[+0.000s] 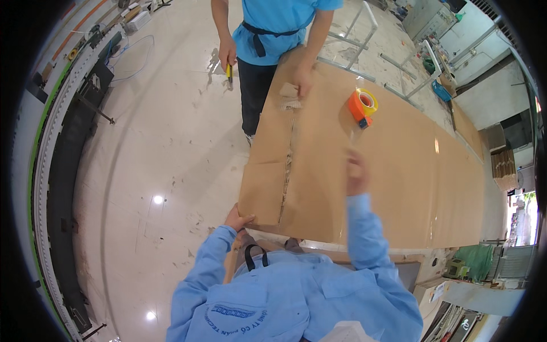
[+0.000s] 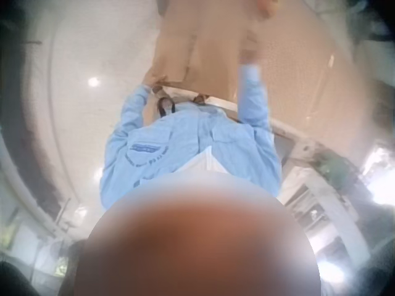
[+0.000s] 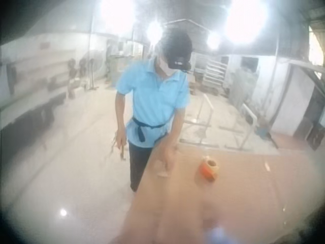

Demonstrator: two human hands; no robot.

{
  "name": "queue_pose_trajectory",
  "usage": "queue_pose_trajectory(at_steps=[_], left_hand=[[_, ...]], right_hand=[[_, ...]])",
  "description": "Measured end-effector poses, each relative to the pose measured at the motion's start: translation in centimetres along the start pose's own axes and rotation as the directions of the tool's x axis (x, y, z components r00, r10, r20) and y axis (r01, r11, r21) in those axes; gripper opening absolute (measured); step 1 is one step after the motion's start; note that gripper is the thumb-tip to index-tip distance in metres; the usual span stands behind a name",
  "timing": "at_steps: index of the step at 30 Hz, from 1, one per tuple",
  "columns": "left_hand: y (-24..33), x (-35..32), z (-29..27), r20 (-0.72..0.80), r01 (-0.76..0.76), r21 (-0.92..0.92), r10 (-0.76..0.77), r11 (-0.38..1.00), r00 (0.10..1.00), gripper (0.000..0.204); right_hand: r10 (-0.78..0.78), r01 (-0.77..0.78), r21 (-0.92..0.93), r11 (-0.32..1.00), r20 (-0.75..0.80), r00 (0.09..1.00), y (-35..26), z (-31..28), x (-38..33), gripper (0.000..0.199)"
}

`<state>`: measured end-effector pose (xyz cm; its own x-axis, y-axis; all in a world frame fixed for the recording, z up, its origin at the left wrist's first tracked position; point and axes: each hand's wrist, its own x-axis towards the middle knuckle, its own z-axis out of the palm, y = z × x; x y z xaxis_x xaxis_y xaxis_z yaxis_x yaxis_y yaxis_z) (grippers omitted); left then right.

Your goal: The person folds and tapes a large sheet of cardboard on a table with a coworker. They apply tape along the seams, fold the cardboard, and then lift and move the taped piece.

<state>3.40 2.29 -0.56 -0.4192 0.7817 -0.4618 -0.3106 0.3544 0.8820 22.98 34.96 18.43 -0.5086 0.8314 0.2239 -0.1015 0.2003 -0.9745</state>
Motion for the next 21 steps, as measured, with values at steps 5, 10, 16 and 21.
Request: queue_pose_trajectory(at_steps=[5, 10, 16, 21], left_hand=[[0.1, -0.7, 0.0, -0.056, 0.027, -0.056, -0.03, 0.998, 0.998, 0.071], [2.1, -2.2, 0.3, -0.067, -0.03, 0.083, 0.036, 0.996, 0.997, 0.085], [3.7, -1.4, -0.9, -0.017, -0.043, 0.321, 0.051, 0.946, 0.999, 0.095], [4.5, 2.9, -0.3, -0.076, -0.12, 0.092, 0.127, 0.989, 0.989, 0.097]], right_hand=[[-0.231, 0.695, -0.466, 0.548, 0.714, 0.661, 4.2, 21.8, -1.2, 0.052], [0.207, 0.449, -0.84, 0.305, 0.519, 0.83, 10.6, 20.5, -1.0, 0.072], [0.127, 0.327, -0.913, 0.243, 0.364, 0.923, 12.8, 16.7, -4.2, 0.073], [0.09, 0.335, -0.905, 0.264, 0.369, 0.925, 12.1, 17.2, -4.4, 0.07]])
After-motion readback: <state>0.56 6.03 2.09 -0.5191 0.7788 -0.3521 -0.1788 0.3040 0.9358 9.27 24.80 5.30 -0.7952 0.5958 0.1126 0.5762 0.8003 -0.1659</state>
